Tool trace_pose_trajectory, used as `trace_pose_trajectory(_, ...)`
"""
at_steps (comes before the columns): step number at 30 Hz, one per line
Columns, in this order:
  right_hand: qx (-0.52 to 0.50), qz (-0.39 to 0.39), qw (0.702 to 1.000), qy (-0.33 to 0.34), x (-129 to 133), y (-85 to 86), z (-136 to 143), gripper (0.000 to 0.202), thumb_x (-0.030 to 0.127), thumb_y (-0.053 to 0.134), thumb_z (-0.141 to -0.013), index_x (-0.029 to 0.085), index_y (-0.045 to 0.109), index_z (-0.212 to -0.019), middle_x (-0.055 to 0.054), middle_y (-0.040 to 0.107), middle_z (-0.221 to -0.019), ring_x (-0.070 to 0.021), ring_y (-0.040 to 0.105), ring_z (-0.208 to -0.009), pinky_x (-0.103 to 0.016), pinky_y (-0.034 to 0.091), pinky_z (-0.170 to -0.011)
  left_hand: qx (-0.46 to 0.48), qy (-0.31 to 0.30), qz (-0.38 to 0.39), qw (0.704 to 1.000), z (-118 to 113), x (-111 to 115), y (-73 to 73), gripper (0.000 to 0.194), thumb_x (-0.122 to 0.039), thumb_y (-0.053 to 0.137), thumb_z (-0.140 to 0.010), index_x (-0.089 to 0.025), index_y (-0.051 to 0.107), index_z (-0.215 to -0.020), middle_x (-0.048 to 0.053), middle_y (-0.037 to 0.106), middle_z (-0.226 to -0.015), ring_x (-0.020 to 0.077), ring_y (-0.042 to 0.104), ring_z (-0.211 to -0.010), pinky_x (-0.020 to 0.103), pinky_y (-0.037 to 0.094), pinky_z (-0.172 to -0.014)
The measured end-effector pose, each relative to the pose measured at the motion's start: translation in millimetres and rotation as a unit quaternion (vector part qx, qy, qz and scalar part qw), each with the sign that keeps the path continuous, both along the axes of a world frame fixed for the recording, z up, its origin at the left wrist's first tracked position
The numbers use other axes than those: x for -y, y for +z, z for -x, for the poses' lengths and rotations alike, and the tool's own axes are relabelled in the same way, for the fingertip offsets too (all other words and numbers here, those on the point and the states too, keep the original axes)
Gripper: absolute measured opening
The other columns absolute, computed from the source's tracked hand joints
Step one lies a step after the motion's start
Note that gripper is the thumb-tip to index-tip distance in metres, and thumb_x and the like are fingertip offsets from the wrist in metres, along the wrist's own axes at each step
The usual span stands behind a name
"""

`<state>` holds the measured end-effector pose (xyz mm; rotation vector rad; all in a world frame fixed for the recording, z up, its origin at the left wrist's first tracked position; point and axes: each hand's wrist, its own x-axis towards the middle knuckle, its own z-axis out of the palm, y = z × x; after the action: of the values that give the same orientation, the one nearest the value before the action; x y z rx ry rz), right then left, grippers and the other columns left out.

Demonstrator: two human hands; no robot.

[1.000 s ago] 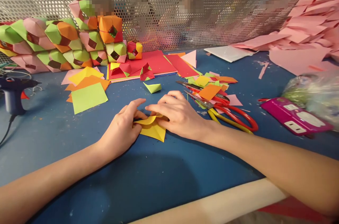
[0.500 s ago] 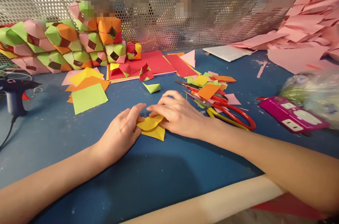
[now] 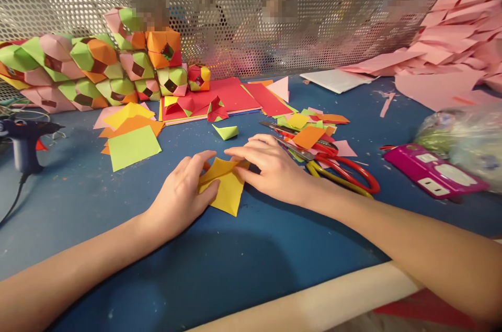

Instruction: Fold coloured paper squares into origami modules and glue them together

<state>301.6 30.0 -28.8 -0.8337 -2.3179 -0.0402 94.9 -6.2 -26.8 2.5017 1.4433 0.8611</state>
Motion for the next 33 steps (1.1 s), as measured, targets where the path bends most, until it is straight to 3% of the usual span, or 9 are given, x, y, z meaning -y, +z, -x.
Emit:
trace_pose_trajectory(4,-0.086,0.075,0.993,-0.045,7.8,3.3,5.3,0.041,0.017,0.057,-0.081,0.02,0.048,-0.12,-0.009,0.06,-0.117,-0.0233,0.051,-0.111,-0.042,0.041,-0.093,0.092,0.087,0.088,0.988,-3.6,-1.1,9.6,0.008,-0.023,0.05,-0.081,-0.019,0.052,-0.087,-0.004,0.052,-0.067,0.0103,0.047,-0.057,0.021,0.04,-0.055)
trace_pose_trajectory(7,-0.172,0.201,0.961,-0.075,9.1,0.8,9.4,0.056,0.026,0.061,-0.078,0.019,0.037,-0.128,-0.012,0.048,-0.13,-0.0244,0.047,-0.117,-0.043,0.043,-0.094,0.186,0.127,0.145,0.964,-4.2,-0.3,11.5,0.011,-0.027,0.054,-0.078,-0.02,0.05,-0.085,-0.005,0.05,-0.063,0.011,0.047,-0.055,0.021,0.037,-0.05)
trace_pose_trajectory(10,-0.234,0.368,0.899,-0.026,7.9,-4.4,13.0,0.056,0.027,0.056,-0.081,0.019,0.031,-0.13,-0.011,0.057,-0.115,-0.0209,0.059,-0.1,-0.039,0.05,-0.083,0.26,0.115,0.213,0.935,-5.2,0.8,10.0,0.02,-0.029,0.056,-0.076,-0.02,0.049,-0.092,-0.004,0.055,-0.066,0.0126,0.052,-0.058,0.021,0.039,-0.05)
trace_pose_trajectory(12,-0.239,0.415,0.878,-0.004,7.2,-6.4,13.7,0.052,0.023,0.052,-0.082,0.019,0.031,-0.129,-0.006,0.062,-0.098,-0.0187,0.062,-0.087,-0.036,0.051,-0.076,0.271,0.118,0.227,0.928,-5.1,-0.2,8.9,0.022,-0.029,0.057,-0.076,-0.021,0.048,-0.093,-0.004,0.056,-0.067,0.0122,0.052,-0.058,0.021,0.039,-0.05)
trace_pose_trajectory(16,-0.206,0.367,0.907,-0.022,6.0,-5.2,10.1,0.049,0.014,0.05,-0.079,0.021,0.038,-0.126,-0.004,0.062,-0.093,-0.0173,0.061,-0.086,-0.033,0.05,-0.075,0.246,0.122,0.183,0.944,-0.2,-8.9,7.0,0.022,-0.023,0.057,-0.073,-0.021,0.049,-0.093,-0.002,0.059,-0.077,0.0114,0.054,-0.062,0.021,0.041,-0.054)
trace_pose_trajectory(20,-0.145,0.33,0.931,-0.057,3.9,-5.8,6.9,0.048,0.012,0.051,-0.076,0.02,0.043,-0.123,-0.003,0.063,-0.092,-0.0164,0.06,-0.082,-0.03,0.049,-0.072,0.187,0.09,0.196,0.958,6.0,-17.2,5.2,0.025,-0.018,0.054,-0.072,-0.02,0.051,-0.096,-0.001,0.062,-0.083,0.0143,0.059,-0.075,0.025,0.045,-0.063)
trace_pose_trajectory(25,-0.122,0.324,0.938,-0.029,3.7,-8.8,8.8,0.051,0.011,0.051,-0.075,0.021,0.042,-0.124,-0.003,0.064,-0.095,-0.0161,0.06,-0.083,-0.03,0.049,-0.072,0.14,0.044,0.193,0.97,5.6,-15.9,6.0,0.032,-0.012,0.048,-0.069,-0.02,0.052,-0.1,0.0,0.064,-0.088,0.0143,0.059,-0.077,0.026,0.045,-0.066)
trace_pose_trajectory(30,-0.11,0.294,0.949,-0.019,6.2,-7.7,10.6,0.05,0.006,0.05,-0.072,0.019,0.045,-0.12,-0.001,0.063,-0.087,-0.0145,0.058,-0.081,-0.03,0.048,-0.077,0.126,0.01,0.19,0.974,4.9,-13.9,6.8,0.051,-0.007,0.043,-0.067,-0.021,0.041,-0.116,-0.002,0.066,-0.087,0.0132,0.059,-0.077,0.027,0.046,-0.073)
trace_pose_trajectory(33,-0.083,0.293,0.952,-0.027,7.6,-8.8,11.1,0.054,0.004,0.049,-0.071,0.02,0.045,-0.123,-0.004,0.065,-0.097,-0.0164,0.06,-0.089,-0.032,0.047,-0.08,0.108,-0.003,0.187,0.976,5.2,-13.4,7.3,0.055,-0.005,0.042,-0.067,-0.022,0.041,-0.119,-0.003,0.067,-0.087,0.0123,0.059,-0.077,0.025,0.045,-0.073)
